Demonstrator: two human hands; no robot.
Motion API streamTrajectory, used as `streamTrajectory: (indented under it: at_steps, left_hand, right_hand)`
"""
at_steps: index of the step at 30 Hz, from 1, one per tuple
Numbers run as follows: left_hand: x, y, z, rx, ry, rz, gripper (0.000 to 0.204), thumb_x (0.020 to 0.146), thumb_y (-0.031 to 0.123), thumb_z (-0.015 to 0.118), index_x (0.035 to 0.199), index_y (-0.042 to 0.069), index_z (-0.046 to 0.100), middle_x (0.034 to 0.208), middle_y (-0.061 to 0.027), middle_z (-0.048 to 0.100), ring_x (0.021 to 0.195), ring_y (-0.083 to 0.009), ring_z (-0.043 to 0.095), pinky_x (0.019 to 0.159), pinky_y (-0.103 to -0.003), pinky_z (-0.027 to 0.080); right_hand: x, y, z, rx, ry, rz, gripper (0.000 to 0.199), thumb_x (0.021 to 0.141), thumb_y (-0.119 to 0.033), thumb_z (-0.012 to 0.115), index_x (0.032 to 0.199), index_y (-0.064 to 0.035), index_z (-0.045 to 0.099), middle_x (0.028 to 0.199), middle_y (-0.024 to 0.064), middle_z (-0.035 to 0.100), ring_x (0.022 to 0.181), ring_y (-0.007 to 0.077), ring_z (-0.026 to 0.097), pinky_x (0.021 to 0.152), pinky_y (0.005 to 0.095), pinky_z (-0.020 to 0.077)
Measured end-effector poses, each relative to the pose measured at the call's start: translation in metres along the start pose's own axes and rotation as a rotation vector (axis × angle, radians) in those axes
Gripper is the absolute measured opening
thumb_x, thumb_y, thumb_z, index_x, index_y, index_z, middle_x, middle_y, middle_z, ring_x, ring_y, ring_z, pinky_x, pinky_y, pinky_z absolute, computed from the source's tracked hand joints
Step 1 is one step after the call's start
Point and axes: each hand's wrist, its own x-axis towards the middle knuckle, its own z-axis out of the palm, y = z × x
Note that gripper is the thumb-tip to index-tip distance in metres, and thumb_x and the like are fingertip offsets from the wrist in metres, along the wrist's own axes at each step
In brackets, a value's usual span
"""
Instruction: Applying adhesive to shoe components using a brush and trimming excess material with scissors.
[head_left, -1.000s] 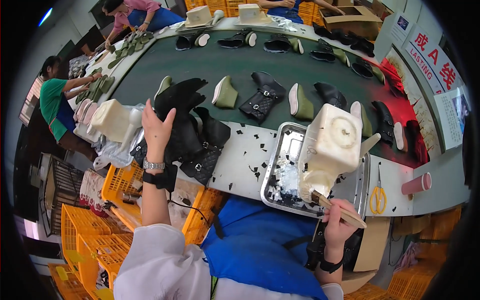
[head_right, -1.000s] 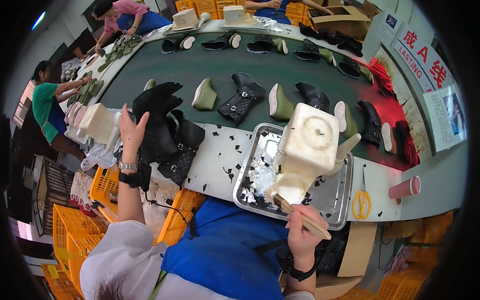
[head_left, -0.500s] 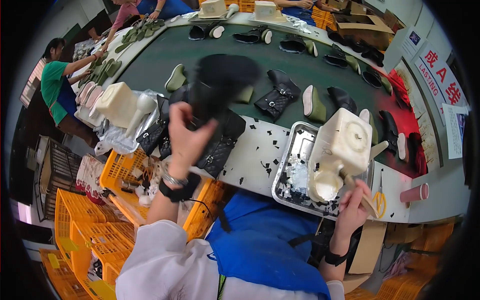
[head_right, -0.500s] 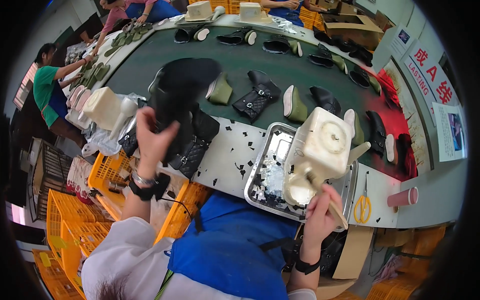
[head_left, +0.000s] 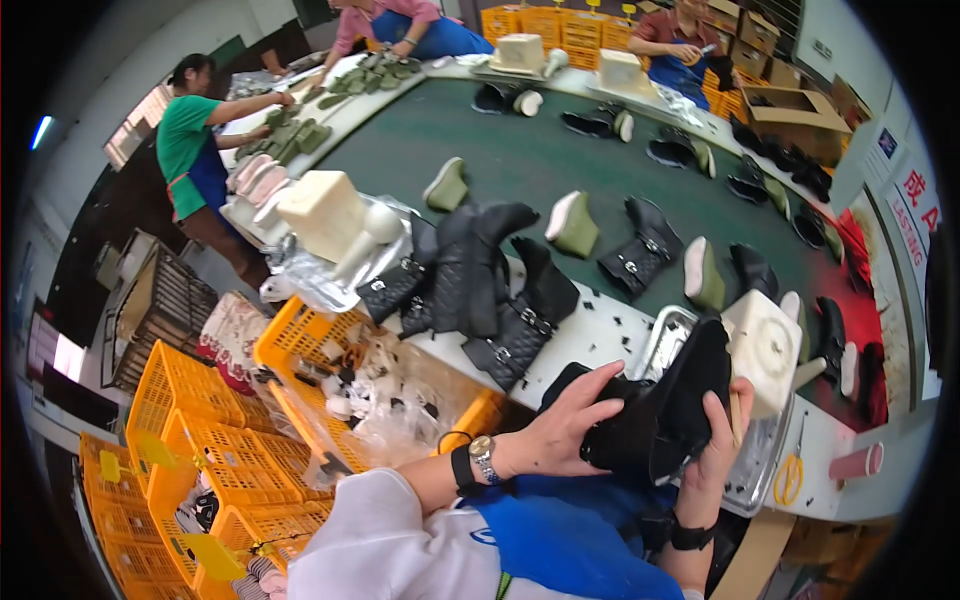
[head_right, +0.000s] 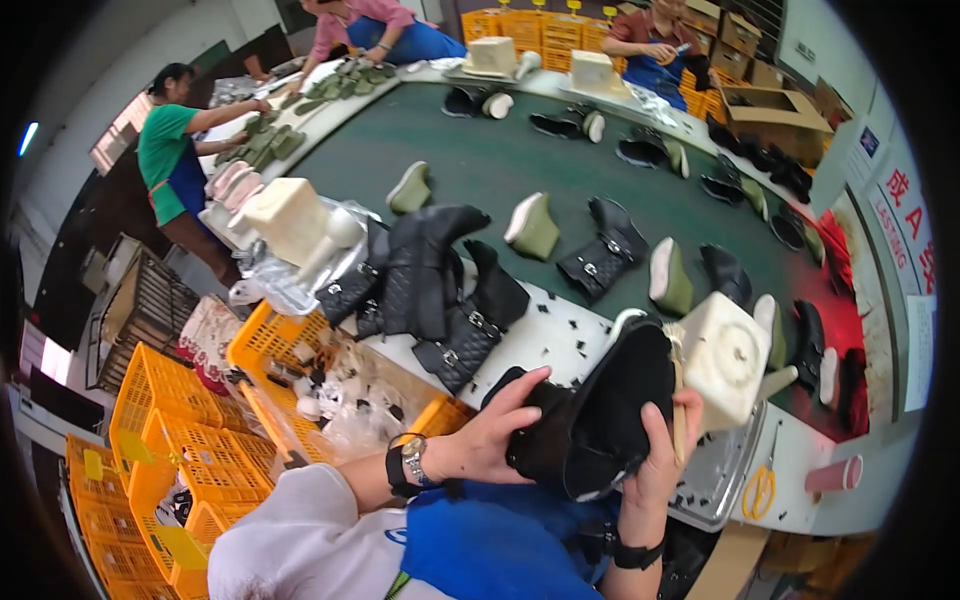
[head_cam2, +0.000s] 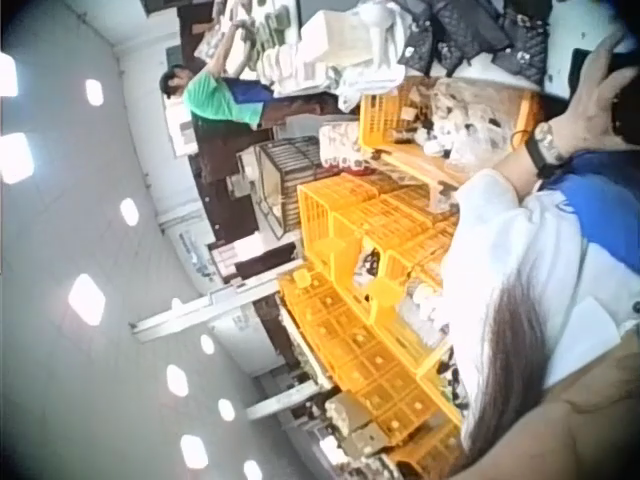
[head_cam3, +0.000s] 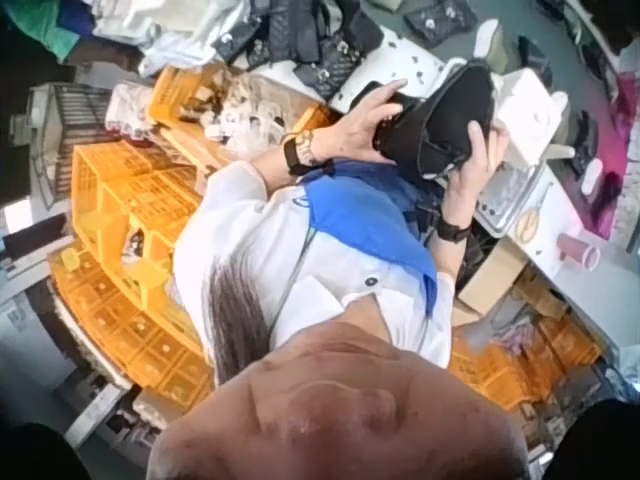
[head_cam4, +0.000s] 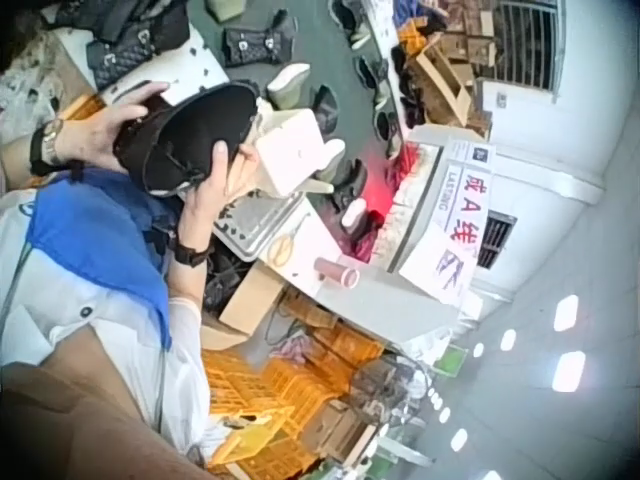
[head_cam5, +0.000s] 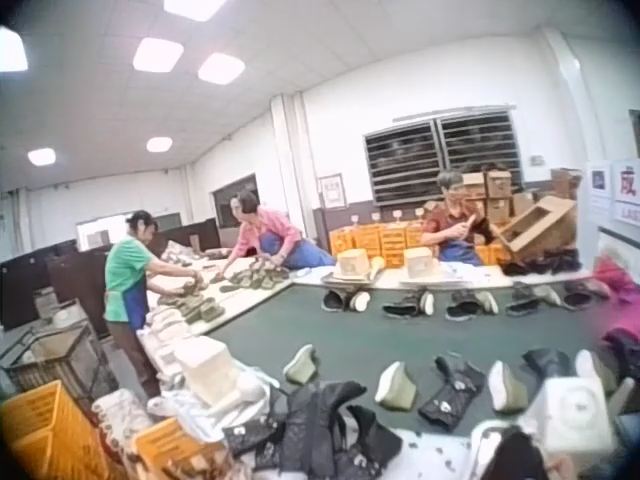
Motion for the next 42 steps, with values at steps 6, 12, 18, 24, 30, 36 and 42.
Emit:
streamTrajectory:
  at_steps: [6,12,18,24,30,36,42]
  left_hand:
    - [0.008,0.010,-0.010,0.092,-0.145,-0.069,0.108,0.053,0.023,0.081,0.137,0.001,0.017,0.138,-0.0254,0.024,0.128,-0.0396,0.027,0.103,-0.048,0.024]
    - [0.028,0.010,-0.015,0.083,-0.153,-0.133,0.098,0.053,0.020,0.077,0.133,-0.003,0.026,0.120,-0.0213,0.044,0.115,-0.0357,0.042,0.099,-0.042,0.031]
    - [0.041,-0.019,-0.037,-0.029,-0.209,-0.383,0.112,0.049,0.023,0.085,0.137,-0.002,0.020,0.134,-0.0185,0.036,0.122,-0.0274,0.039,0.103,-0.036,0.030]
    - [0.015,-0.045,-0.045,-0.290,-0.288,-0.891,0.077,0.050,0.010,0.082,0.118,-0.002,0.048,0.106,-0.0093,0.060,0.097,-0.0191,0.056,0.089,-0.032,0.043]
    - [0.016,-0.053,-0.025,-0.676,-0.377,-1.003,0.076,0.054,0.014,0.082,0.120,-0.002,0.048,0.112,-0.0080,0.057,0.101,-0.0174,0.054,0.090,-0.030,0.041]
    - [-0.005,-0.061,-0.056,-0.732,-0.409,-1.111,0.074,0.058,0.013,0.078,0.121,-0.006,0.047,0.121,-0.0152,0.053,0.111,-0.0269,0.051,0.099,-0.038,0.037]
    - [-0.005,-0.079,-0.060,-0.698,-0.578,-1.071,0.081,0.056,0.024,0.082,0.122,-0.005,0.045,0.120,-0.0136,0.053,0.110,-0.0270,0.051,0.096,-0.038,0.039]
  right_hand:
    - [-0.002,0.010,0.005,-0.081,-0.069,-0.038,0.029,0.076,0.000,0.060,0.099,-0.0102,0.045,0.100,0.0048,0.049,0.093,0.0136,0.049,0.085,0.0246,0.0396]
    - [0.012,0.009,-0.003,-0.116,-0.038,-0.119,0.030,0.082,-0.005,0.057,0.110,-0.0084,0.047,0.107,0.0067,0.051,0.095,0.0139,0.049,0.084,0.0246,0.0399]
    - [0.019,-0.028,-0.066,-0.274,0.095,-0.172,0.040,0.092,-0.022,0.050,0.125,0.0003,0.044,0.097,0.0070,0.058,0.071,0.0070,0.052,0.064,0.0209,0.0448]
    - [0.010,-0.048,-0.138,-0.388,0.143,-0.042,0.031,0.092,-0.027,0.050,0.101,0.0004,0.061,0.070,-0.0005,0.056,0.057,0.0028,0.046,0.051,0.0160,0.0373]
    - [-0.004,-0.008,-0.162,-0.767,0.169,-0.033,0.019,0.080,-0.016,0.065,0.086,0.0024,0.064,0.079,0.0052,0.064,0.074,0.0104,0.058,0.068,0.0250,0.0473]
    - [0.001,0.032,-0.158,-1.338,0.071,-0.176,0.037,0.079,-0.032,0.059,0.060,-0.0001,0.061,0.060,0.0203,0.057,0.057,0.0385,0.056,0.055,0.0436,0.0466]
    - [-0.003,0.017,-0.150,-1.221,0.179,-0.206,0.029,0.079,-0.025,0.058,0.067,0.0008,0.062,0.060,0.0192,0.059,0.059,0.0362,0.060,0.059,0.0433,0.0494]
